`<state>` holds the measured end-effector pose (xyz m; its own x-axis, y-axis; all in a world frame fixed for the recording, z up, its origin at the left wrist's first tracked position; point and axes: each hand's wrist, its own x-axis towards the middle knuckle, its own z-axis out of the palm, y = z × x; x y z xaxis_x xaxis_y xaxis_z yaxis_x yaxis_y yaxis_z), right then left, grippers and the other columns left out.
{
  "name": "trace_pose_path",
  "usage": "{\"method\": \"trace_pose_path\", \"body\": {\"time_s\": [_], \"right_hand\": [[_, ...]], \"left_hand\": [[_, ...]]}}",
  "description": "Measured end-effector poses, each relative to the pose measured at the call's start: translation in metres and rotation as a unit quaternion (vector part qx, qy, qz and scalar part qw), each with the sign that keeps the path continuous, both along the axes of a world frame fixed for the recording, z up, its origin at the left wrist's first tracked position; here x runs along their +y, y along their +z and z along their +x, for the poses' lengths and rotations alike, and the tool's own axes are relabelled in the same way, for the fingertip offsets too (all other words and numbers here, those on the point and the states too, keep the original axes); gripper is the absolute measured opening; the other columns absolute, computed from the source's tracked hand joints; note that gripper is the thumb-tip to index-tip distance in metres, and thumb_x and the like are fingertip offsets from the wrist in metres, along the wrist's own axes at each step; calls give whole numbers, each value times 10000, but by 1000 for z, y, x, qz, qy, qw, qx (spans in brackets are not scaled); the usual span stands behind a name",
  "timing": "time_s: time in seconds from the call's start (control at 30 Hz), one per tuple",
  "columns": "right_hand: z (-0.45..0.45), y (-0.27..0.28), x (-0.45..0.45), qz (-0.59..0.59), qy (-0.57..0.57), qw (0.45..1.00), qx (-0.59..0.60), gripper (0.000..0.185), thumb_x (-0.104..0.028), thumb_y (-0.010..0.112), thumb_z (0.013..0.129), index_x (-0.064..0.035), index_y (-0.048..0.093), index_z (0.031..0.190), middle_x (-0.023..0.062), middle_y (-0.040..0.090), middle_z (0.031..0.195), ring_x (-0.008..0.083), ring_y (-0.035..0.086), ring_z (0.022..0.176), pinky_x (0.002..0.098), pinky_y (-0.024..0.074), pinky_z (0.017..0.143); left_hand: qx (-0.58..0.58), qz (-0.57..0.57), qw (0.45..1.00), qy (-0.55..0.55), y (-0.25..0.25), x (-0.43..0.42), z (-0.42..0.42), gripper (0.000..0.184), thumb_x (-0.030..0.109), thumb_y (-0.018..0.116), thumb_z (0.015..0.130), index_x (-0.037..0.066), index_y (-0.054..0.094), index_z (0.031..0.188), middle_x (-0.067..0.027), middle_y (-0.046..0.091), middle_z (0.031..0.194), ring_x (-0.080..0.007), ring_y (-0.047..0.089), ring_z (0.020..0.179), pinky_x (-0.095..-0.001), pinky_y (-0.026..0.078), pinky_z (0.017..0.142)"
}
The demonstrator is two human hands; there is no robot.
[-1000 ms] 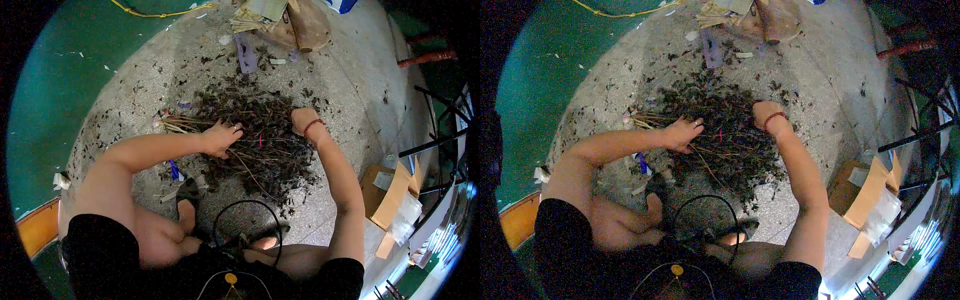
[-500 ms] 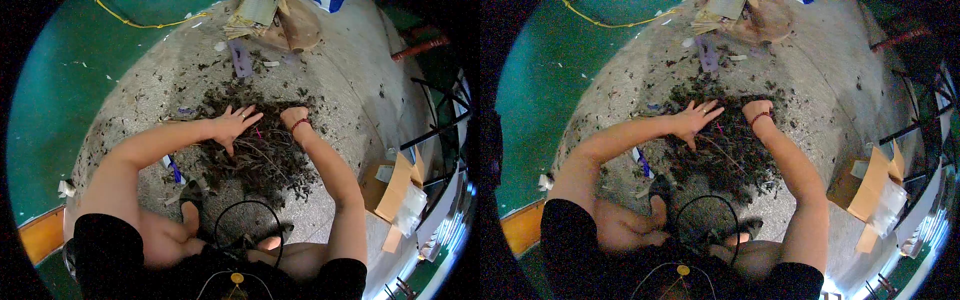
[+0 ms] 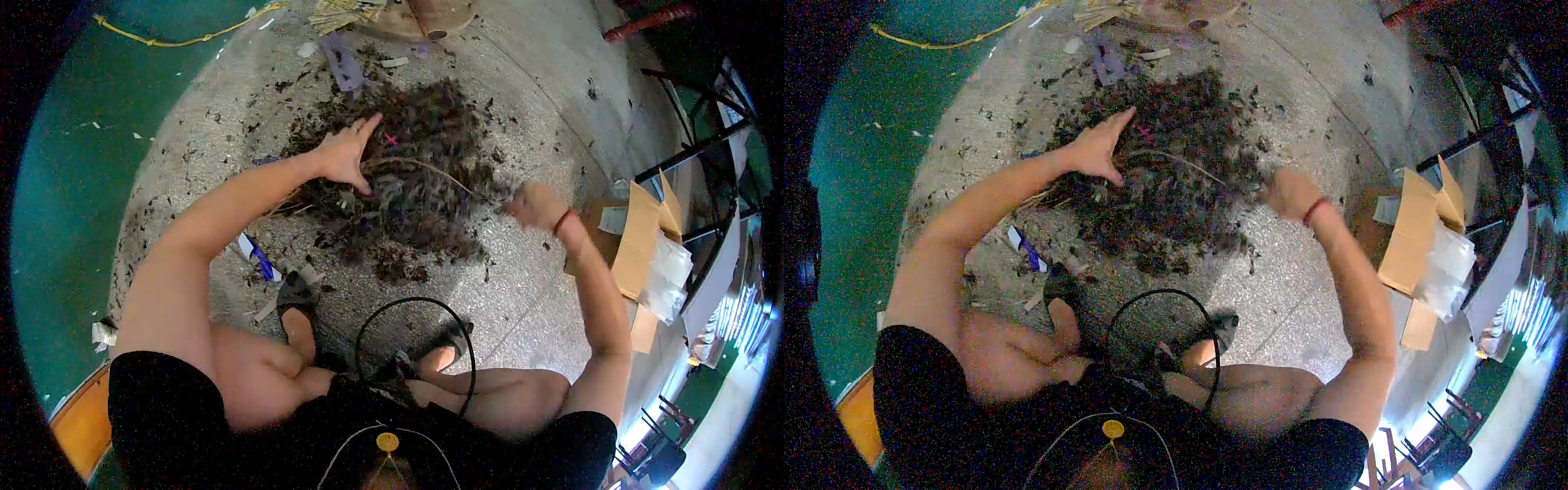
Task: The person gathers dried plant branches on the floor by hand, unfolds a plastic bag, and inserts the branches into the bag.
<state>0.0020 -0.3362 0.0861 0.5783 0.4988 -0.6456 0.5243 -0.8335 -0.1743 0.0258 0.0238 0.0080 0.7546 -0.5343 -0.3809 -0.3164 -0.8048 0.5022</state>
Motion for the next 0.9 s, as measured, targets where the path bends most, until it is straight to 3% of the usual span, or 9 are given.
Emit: {"method": "trace_pose_path", "body": {"time_s": [0.07, 0.1, 0.3, 0.57, 0.6, 0.7, 0.73, 0.77, 0.9], "right_hand": [[-42, -28, -12, 21, -164, 949, 269, 396, -330, 608, 766, 37, 583, 913, 174, 625, 751, 243, 627, 675, 367, 520, 597], [-63, -41, -6, -16, -390, 830, 399, 470, -362, 618, 760, 45, 562, 988, 182, 623, 820, 253, 622, 708, 375, 524, 625], [-71, -109, 31, 321, -625, 602, 379, 782, -525, 656, 678, 36, 423, 1169, 98, 515, 1086, 181, 520, 936, 338, 464, 744], [0, -122, 103, 414, -645, 562, 311, 926, -559, 695, 604, 50, 351, 1211, 115, 467, 1164, 210, 476, 1002, 391, 379, 829], [2, -117, 107, 404, -667, 541, 314, 802, -503, 659, 686, -16, 371, 1254, 105, 396, 1281, 238, 378, 1174, 475, 234, 986], [10, -142, 109, 418, -672, 545, 277, 969, -554, 711, 582, 74, 337, 1217, 137, 446, 1204, 241, 444, 1071, 414, 365, 856], [6, -83, 121, 452, -640, 544, 301, 962, -544, 711, 585, 70, 335, 1223, 144, 390, 1260, 261, 395, 1126, 438, 349, 872], [14, -135, 113, 402, -688, 535, 279, 843, -492, 706, 624, 37, 396, 1203, 128, 402, 1262, 243, 396, 1135, 439, 339, 889], [14, -85, 129, 470, -651, 498, 328, 643, -432, 662, 700, -51, 472, 1181, 72, 497, 1189, 206, 466, 1086, 405, 323, 928]], "left_hand": [[5, 21, 998, 54, 6, -8, 8, 1282, 422, 792, 480, 91, -84, 1356, -271, 144, 1361, -426, 262, 1212, -539, 269, 945], [2, 24, 996, 82, 6, -11, 12, 1285, 444, 787, 477, 89, -81, 1356, -273, 138, 1362, -426, 256, 1215, -538, 266, 949], [9, 76, 992, 102, 8, -24, 14, 1335, 525, 771, 439, 80, -94, 1353, -284, 116, 1362, -446, 229, 1220, -540, 266, 952], [176, -111, 974, 87, -1, 9, 51, 1340, 656, 704, 464, 63, -111, 1348, -258, -7, 1387, -396, -7, 1289, -518, 126, 1025], [210, -42, 972, 92, 5, 14, 58, 1325, 643, 707, 480, 61, -109, 1348, -244, -15, 1392, -367, -19, 1297, -502, 103, 1035], [200, -45, 973, 109, 18, 27, 70, 1327, 631, 719, 472, 65, -99, 1350, -240, -12, 1394, -364, -11, 1298, -505, 103, 1034], [177, -104, 970, 130, 2, 32, 75, 1319, 618, 727, 473, 69, -87, 1354, -234, -14, 1396, -359, -13, 1300, -511, 103, 1033], [149, -119, 972, 136, -12, 39, 82, 1304, 611, 727, 479, 70, -71, 1357, -233, -21, 1396, -358, -22, 1300, -516, 103, 1031], [129, -76, 971, 184, -23, 35, 81, 1275, 601, 710, 515, 32, -67, 1351, -223, -1, 1400, -331, 37, 1305, -419, 112, 1059]]}}
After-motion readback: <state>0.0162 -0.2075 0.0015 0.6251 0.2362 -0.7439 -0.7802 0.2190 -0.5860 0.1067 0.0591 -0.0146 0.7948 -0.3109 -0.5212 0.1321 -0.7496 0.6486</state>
